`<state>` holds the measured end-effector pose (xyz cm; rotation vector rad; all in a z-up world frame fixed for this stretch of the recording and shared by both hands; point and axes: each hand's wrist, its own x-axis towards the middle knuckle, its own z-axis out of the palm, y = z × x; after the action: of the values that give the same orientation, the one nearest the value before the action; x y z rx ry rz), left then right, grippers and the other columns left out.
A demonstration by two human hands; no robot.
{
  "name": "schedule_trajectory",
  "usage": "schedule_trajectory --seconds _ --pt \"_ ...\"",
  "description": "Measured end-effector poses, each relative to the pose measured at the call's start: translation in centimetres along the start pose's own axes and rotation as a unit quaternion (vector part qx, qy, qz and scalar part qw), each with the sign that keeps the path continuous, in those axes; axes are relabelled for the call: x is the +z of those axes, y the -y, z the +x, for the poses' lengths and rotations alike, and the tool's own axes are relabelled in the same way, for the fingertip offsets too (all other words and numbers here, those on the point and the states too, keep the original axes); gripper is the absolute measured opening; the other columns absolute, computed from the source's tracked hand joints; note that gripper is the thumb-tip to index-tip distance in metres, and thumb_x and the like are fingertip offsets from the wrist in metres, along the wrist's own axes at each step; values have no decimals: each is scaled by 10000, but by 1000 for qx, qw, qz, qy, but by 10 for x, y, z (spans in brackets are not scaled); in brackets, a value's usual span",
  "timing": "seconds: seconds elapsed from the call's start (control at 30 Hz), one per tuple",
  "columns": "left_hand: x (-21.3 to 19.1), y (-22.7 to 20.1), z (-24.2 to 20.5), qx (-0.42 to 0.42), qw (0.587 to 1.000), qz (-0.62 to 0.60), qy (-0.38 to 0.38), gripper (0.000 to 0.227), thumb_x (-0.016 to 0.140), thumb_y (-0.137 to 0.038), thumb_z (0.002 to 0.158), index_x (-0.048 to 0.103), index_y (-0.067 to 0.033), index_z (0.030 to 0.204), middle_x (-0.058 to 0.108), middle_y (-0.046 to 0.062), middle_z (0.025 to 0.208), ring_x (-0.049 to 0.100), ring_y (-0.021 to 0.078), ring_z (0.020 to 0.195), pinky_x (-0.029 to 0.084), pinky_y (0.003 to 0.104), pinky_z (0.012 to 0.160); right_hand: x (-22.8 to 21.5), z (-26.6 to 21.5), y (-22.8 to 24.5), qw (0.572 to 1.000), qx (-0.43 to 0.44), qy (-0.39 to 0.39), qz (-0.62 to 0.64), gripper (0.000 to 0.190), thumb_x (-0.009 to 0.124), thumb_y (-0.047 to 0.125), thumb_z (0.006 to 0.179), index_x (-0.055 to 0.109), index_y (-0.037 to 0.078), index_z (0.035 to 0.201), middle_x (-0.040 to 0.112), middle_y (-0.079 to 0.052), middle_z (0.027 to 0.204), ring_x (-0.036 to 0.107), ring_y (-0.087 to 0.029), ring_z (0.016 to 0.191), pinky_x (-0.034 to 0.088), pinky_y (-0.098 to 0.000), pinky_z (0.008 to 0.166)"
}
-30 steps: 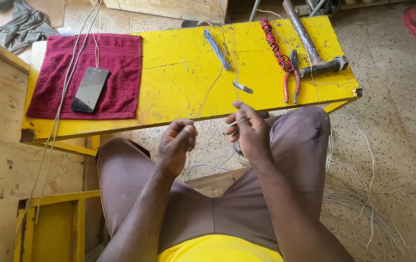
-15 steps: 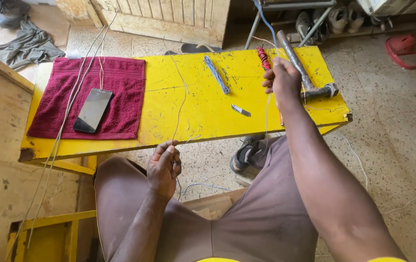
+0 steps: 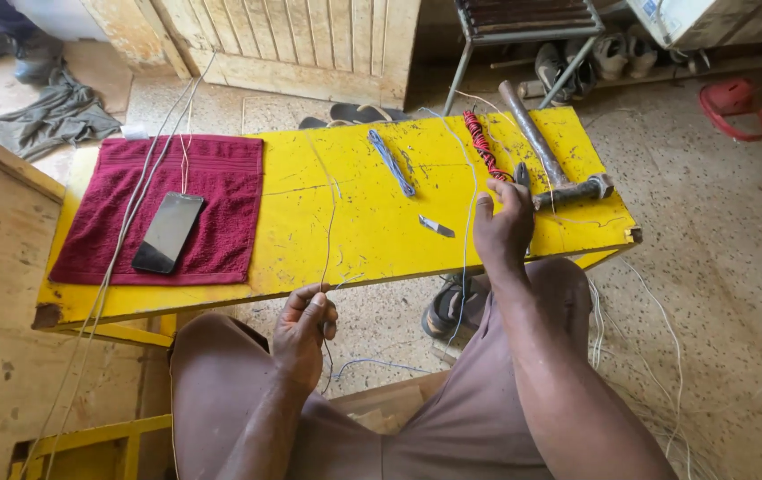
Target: The person sits at a low yellow table and strips the insulation from a blue wire using a small knife. They then twist the exposed strands and continue to strip and prepare additional wire pieces.
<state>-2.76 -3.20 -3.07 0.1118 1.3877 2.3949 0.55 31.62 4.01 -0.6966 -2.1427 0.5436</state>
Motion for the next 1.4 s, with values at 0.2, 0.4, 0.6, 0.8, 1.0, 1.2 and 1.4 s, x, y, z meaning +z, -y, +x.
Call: schedule_trajectory --seconds 0.2,0.4,0.6,0.8,1.0,1.2,1.4 --pt "24 -20 -23 -38 999 11 26 194 664 -116 1055 733 -67 1231 682 79 749 514 95 564 407 223 467 -25 -39 107 870 163 371 281 544 483 496 1038 627 129 1413 762 -99 1318 723 -241 1153 623 -344 877" --pt "55 -28 -41 -47 990 99 87 283 599 -132 1091 726 -57 1333 624 35 696 450 92 540 372 233 457 -29 -53 141 780 209 453 379 410 414 344 1127 617 72 1356 744 -75 956 667 -187 825 543 -311 726" --pt "88 -48 -84 -159 950 232 134 346 522 -205 1123 754 -52 1329 502 -32 681 419 96 557 376 238 455 -24 -8 91 830 276 261 409 312 501 246 1117 704 84 1289 669 -12 736 582 -123 654 470 -264 593" --pt "83 -66 -129 -181 947 218 152 316 508 -283 1145 769 -104 1158 340 -95 619 302 60 518 230 253 460 -11 9 80 840 254 147 456 268 535 224 1114 725 93 1249 583 36 622 488 -70 536 400 -235 509" --pt "80 -102 -164 -243 907 278 201 269 530 -305 1136 761 -189 1062 387 -102 632 338 30 561 267 236 519 6 22 79 871 193 143 427 255 525 251 1122 712 117 1232 557 21 626 467 -74 531 376 -237 503" --pt "64 -129 -131 -169 777 458 397 477 442 -538 1100 674 -122 1064 668 11 1006 655 184 935 456 343 842 31 -7 88 869 158 318 345 362 553 304 1090 721 103 1340 595 4 737 501 -83 604 441 -239 527" --pt "73 -139 -61 -191 700 653 217 569 413 -681 997 785 -270 1121 852 28 992 833 204 959 610 391 865 42 -9 109 876 136 369 278 447 515 397 1085 697 98 1365 613 -6 705 583 -113 639 493 -295 579"
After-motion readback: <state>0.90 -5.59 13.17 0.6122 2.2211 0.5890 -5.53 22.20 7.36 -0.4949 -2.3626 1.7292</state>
